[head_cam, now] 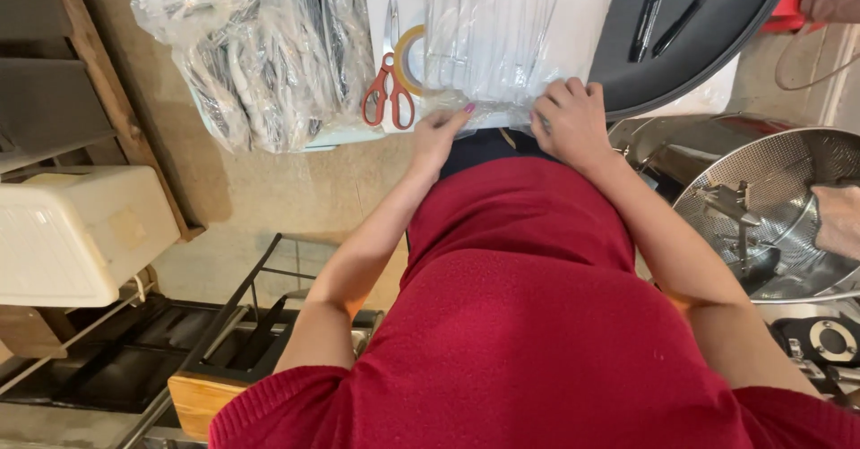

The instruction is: Packing items into mailing envelopes and using scissors to prepare them for shipping

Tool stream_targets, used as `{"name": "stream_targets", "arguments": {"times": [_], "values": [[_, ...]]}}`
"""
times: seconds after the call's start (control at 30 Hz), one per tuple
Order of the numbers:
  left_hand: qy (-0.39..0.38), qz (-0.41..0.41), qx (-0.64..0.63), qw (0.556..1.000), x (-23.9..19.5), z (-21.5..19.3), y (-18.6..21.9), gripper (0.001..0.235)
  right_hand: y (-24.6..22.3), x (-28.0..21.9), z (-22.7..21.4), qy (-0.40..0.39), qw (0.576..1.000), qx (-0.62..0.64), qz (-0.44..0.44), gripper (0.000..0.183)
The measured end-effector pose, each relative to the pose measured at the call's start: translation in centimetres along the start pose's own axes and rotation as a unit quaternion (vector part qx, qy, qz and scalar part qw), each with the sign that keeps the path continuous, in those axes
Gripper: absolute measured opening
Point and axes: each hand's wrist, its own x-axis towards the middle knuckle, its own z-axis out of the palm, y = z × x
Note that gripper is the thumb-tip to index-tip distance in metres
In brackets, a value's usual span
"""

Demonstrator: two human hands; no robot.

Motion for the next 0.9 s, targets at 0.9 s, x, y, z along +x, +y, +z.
{"name": "stream_targets", "arguments": {"times": [0.9], "values": [[-0.149,0.260,-0.263,0.917,-3.7,-4.2,4.5,0.038,-5.5,-0.9,-5.3,0.043,0.974,0.071,0.211,0.046]]}}
